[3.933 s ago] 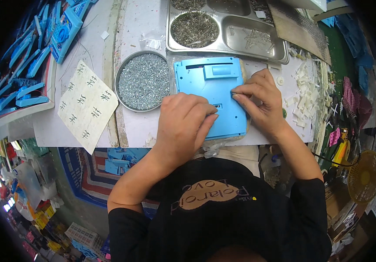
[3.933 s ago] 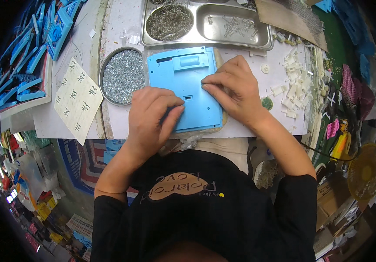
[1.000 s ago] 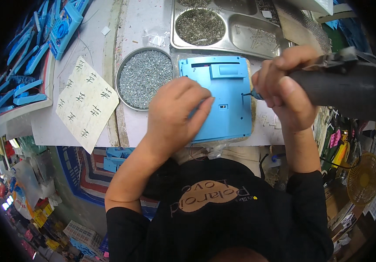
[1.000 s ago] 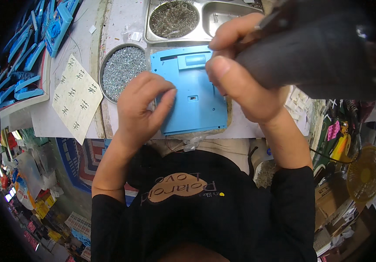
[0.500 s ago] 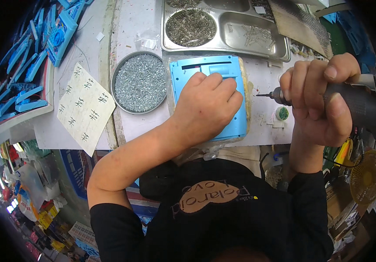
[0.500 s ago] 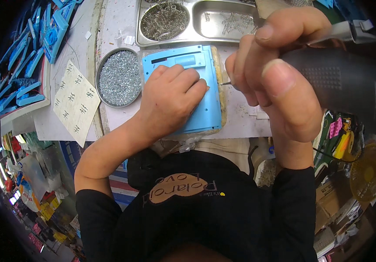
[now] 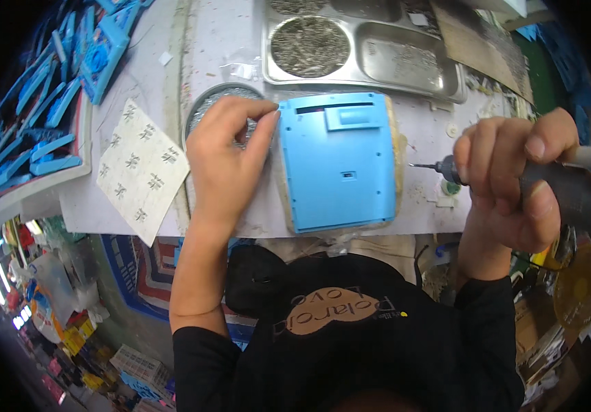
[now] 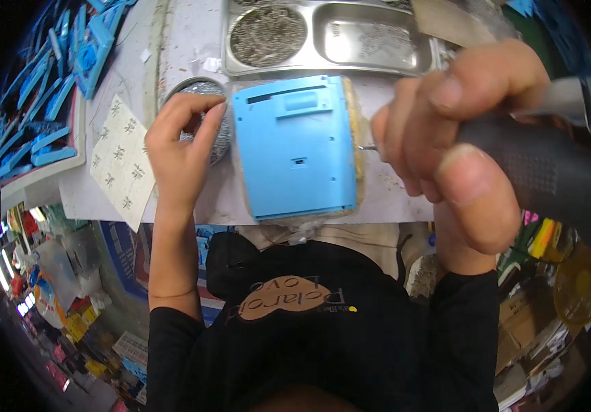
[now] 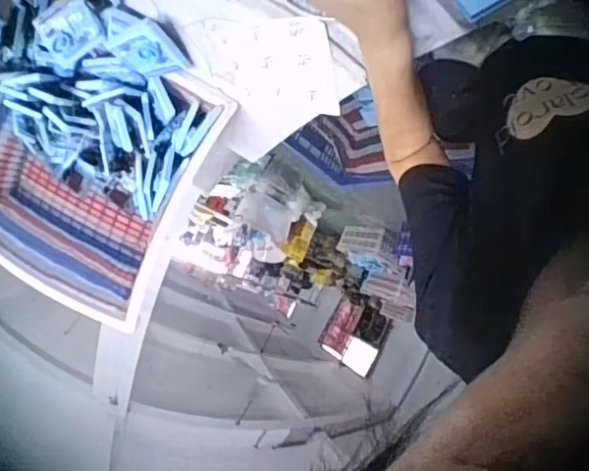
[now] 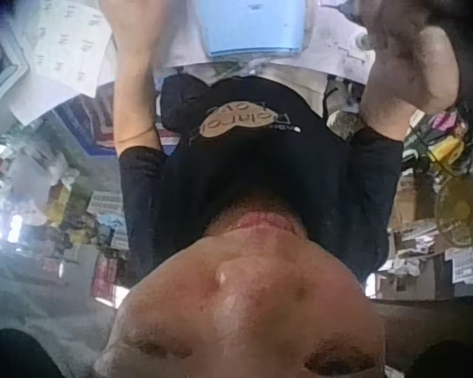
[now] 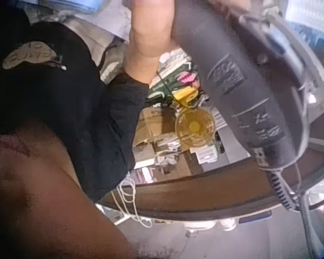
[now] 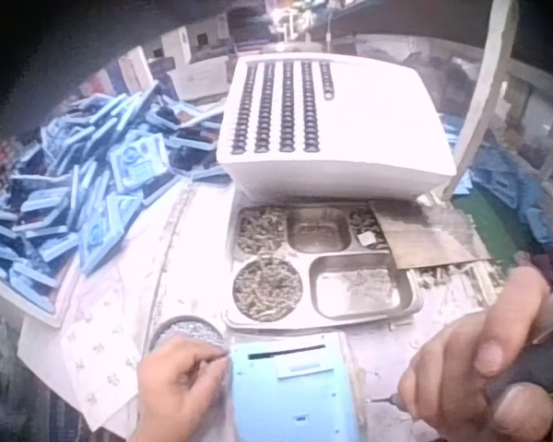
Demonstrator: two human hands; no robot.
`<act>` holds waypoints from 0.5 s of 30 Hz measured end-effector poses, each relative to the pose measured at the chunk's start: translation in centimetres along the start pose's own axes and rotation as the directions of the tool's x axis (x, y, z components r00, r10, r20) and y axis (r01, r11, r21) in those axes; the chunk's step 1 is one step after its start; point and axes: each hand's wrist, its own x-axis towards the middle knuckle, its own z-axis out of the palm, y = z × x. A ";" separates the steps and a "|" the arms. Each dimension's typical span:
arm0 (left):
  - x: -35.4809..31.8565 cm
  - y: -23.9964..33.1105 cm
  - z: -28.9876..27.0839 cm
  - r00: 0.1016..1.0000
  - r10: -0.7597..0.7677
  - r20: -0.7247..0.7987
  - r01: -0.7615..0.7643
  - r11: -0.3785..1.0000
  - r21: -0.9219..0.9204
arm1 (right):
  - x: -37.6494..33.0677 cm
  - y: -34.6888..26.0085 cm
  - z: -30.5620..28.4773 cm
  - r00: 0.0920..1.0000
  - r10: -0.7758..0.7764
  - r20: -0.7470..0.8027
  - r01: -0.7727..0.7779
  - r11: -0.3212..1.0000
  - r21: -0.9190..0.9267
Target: The recorder is assembling internal components of a blue electronic device, including screwing the housing and soldering wires to a speaker and circuit board.
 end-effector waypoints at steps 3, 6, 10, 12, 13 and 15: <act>0.8 -2.2 -0.1 0.993 -0.089 0.074 0.100 0.980 -0.170 | 0.3 0.1 0.8 1.000 0.011 -0.023 -0.011 1.000 0.006; 1.0 -2.7 0.7 0.991 0.000 0.133 0.034 0.967 -0.254 | 0.6 0.4 0.9 1.000 0.019 -0.004 -0.019 1.000 0.005; 1.7 -2.7 0.6 0.959 0.116 0.259 -0.051 0.968 -0.246 | 0.6 0.5 0.8 1.000 0.029 -0.003 -0.029 1.000 0.002; 2.1 -2.7 0.5 0.953 0.131 0.275 -0.072 0.974 -0.215 | 0.6 0.5 0.6 0.999 0.031 -0.004 -0.031 1.000 -0.002; 2.1 -2.8 0.5 0.949 0.137 0.283 -0.081 0.977 -0.199 | 0.5 0.4 0.5 0.999 0.034 -0.008 -0.034 0.999 -0.006; 1.9 -2.8 0.6 0.956 0.103 0.276 -0.041 0.974 -0.222 | 0.5 0.5 0.3 0.999 0.035 -0.013 -0.036 0.999 -0.003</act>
